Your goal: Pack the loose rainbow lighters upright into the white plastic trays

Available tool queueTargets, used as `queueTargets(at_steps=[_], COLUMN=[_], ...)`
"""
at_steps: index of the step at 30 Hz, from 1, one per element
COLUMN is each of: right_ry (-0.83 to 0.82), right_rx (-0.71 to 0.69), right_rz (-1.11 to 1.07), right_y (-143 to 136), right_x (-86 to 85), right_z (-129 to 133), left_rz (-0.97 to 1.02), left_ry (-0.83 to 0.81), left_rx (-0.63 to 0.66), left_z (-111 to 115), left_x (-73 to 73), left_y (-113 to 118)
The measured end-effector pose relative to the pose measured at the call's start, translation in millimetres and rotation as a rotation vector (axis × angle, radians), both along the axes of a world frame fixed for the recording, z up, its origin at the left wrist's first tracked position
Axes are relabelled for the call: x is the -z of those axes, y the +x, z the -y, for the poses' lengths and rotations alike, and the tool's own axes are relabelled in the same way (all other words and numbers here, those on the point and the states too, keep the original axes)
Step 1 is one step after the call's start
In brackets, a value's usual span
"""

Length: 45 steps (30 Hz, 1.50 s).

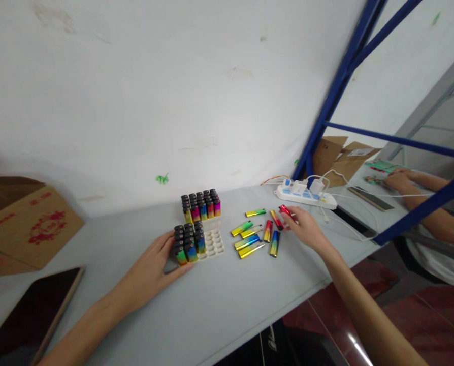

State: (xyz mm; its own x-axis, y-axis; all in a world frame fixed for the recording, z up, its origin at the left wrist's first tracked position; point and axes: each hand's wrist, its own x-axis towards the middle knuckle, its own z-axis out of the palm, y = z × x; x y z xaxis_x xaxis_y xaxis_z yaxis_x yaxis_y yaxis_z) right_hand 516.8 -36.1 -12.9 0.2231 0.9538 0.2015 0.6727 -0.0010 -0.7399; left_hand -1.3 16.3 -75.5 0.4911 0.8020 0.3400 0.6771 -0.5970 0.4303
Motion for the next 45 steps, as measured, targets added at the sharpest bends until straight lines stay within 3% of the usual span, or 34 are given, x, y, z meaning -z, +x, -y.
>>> queueTargets(at_steps=[4,8,11,15,19,23,32,39,45], right_ry=[-0.073,-0.127,-0.037,0.118,0.127,0.118,0.160,0.443,0.181], right_rx=[-0.355,-0.536,-0.535,-0.405,-0.374,-0.370,-0.498,-0.722,-0.841], right_rz=[-0.568,-0.726,-0.670,-0.532,-0.378,-0.317,-0.248,0.046,-0.029], right_y=[-67.3,-137.1,-175.8,-202.5,-205.2,-204.4,-201.9,-181.2,-170.2], right_x=[-26.8,-48.5,-47.8,-25.0,-3.6,3.7,-4.2,-16.2,-16.2], right_z=[-23.0,-49.5,-66.3,-69.3,-53.6,-44.0,-36.5,-34.9,-35.8], left_rz=[0.019,0.014,0.006,-0.005,-0.019,-0.035,-0.039,-0.010,0.025], left_ry=[-0.005,-0.001,-0.002,-0.017,-0.026,-0.026,-0.036,-0.052,-0.050], left_rx=[0.031,0.031,0.041,0.037,0.029,0.037,0.035,0.051,0.059], left_z=[3.4,10.3,14.2,16.5,17.2,17.8,18.7,19.0,18.0], left_x=[-3.0,-9.4,-14.0,-18.0,-20.4,-22.2,-25.6,-26.7,-24.7], left_y=[1.4,4.6,7.4,10.4,11.2,11.3,13.0,13.7,13.2])
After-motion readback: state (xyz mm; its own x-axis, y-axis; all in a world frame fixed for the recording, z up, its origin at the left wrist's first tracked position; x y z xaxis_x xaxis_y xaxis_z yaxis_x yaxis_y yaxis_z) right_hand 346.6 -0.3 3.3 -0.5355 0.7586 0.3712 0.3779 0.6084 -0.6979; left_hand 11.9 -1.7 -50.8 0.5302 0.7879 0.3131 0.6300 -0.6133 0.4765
